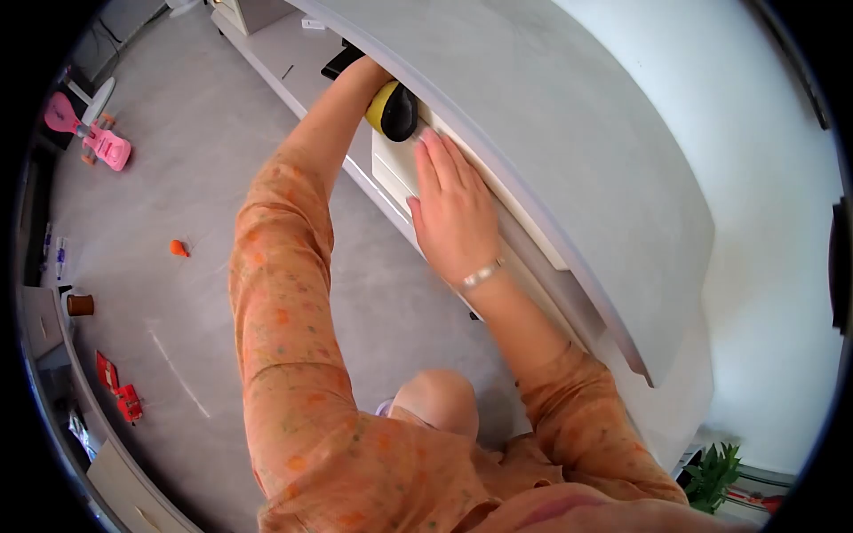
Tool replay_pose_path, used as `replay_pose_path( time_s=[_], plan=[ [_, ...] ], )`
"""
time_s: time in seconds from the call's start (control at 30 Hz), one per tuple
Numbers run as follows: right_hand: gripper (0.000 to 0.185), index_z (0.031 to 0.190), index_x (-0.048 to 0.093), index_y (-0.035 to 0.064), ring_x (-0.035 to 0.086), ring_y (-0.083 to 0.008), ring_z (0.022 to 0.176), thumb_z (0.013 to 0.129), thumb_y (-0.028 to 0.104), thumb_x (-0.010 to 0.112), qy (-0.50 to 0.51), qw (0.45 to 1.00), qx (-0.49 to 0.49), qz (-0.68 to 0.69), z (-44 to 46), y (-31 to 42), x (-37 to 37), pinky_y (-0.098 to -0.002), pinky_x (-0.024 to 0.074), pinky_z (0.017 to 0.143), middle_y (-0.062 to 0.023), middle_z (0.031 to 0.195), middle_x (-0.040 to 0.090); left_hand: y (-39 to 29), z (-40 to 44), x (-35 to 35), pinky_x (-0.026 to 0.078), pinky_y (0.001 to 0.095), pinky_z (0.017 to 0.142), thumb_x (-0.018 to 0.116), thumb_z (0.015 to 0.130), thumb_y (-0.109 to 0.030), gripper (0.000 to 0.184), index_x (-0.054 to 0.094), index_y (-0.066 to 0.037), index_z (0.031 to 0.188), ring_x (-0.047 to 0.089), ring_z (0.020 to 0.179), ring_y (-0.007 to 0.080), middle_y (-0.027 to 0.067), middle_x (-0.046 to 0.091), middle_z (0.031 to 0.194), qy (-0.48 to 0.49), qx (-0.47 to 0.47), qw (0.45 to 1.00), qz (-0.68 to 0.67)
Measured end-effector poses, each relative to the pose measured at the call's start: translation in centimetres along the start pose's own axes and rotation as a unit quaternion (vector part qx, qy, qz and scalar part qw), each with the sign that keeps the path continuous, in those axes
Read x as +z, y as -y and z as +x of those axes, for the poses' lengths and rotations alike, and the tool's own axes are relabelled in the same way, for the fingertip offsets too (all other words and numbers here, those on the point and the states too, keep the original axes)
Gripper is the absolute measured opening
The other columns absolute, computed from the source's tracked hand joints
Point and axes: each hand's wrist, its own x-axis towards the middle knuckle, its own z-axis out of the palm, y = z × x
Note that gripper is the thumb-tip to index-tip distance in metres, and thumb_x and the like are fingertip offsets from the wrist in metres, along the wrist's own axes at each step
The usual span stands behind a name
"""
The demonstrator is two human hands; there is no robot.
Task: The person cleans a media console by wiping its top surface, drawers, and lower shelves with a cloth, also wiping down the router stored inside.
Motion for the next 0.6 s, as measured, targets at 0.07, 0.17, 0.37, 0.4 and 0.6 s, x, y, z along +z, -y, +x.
replay_pose_path(
  time_s=[0.07,0.17,0.37,0.4,0.6],
  plan=[
    [0.068,0.134,0.048,-0.0031,0.039,-0.0301,0.135,0.074,0.014,0.075,0.02,0.995,-0.024,-0.095,1.2,-0.2,0.7,-0.0412,0.035,0.106,-0.0158,0.145,0.043,-0.4,0.4,0.3,0.051,0.0262,0.08,0.063,0.086,-0.012,0.032,0.065,0.004,0.114,0.065,0.092,0.0181,0.0076,0.069,0.105,0.012,0.002,1.0,-0.005],
    [0.045,0.13,0.055,-0.0022,0.04,-0.0278,0.135,0.088,0.013,0.055,0.026,0.98,-0.053,-0.188,1.0,-0.3,1.2,-0.0376,0.0339,0.108,-0.0132,0.143,0.047,-0.8,0.6,0.8,0.051,0.0261,0.08,0.063,0.086,-0.012,0.033,0.065,0.004,0.114,0.065,0.093,0.018,0.0076,0.068,0.105,0.033,0.012,0.999,-0.007],
    [0.045,0.131,0.056,0.0023,0.038,-0.025,0.136,0.087,0.013,0.057,0.03,0.965,-0.075,-0.251,1.1,-0.5,1.9,-0.0361,0.0355,0.105,-0.011,0.144,0.048,-1.6,0.8,1.8,0.05,0.0259,0.081,0.063,0.087,-0.013,0.033,0.065,0.004,0.115,0.064,0.093,0.0177,0.0075,0.068,0.106,0.063,0.025,0.998,-0.011],
    [0.045,0.131,0.056,0.0023,0.038,-0.025,0.136,0.087,0.013,0.057,0.033,0.964,-0.077,-0.252,1.0,-0.5,2.0,-0.0361,0.0355,0.105,-0.011,0.144,0.048,-1.8,0.7,1.8,0.05,0.0259,0.081,0.063,0.087,-0.013,0.033,0.065,0.004,0.115,0.064,0.094,0.0177,0.0075,0.068,0.106,0.067,0.027,0.997,-0.012],
    [0.046,0.129,0.057,0.0026,0.041,-0.0242,0.132,0.085,0.014,0.06,0.013,0.966,-0.062,-0.251,1.2,-0.2,1.9,-0.0355,0.0361,0.103,-0.0089,0.142,0.049,-2.2,-0.4,0.8,0.05,0.0258,0.082,0.062,0.088,-0.015,0.034,0.065,0.004,0.116,0.064,0.095,0.0175,0.0074,0.068,0.106,0.095,0.021,0.995,-0.014]
  ],
)
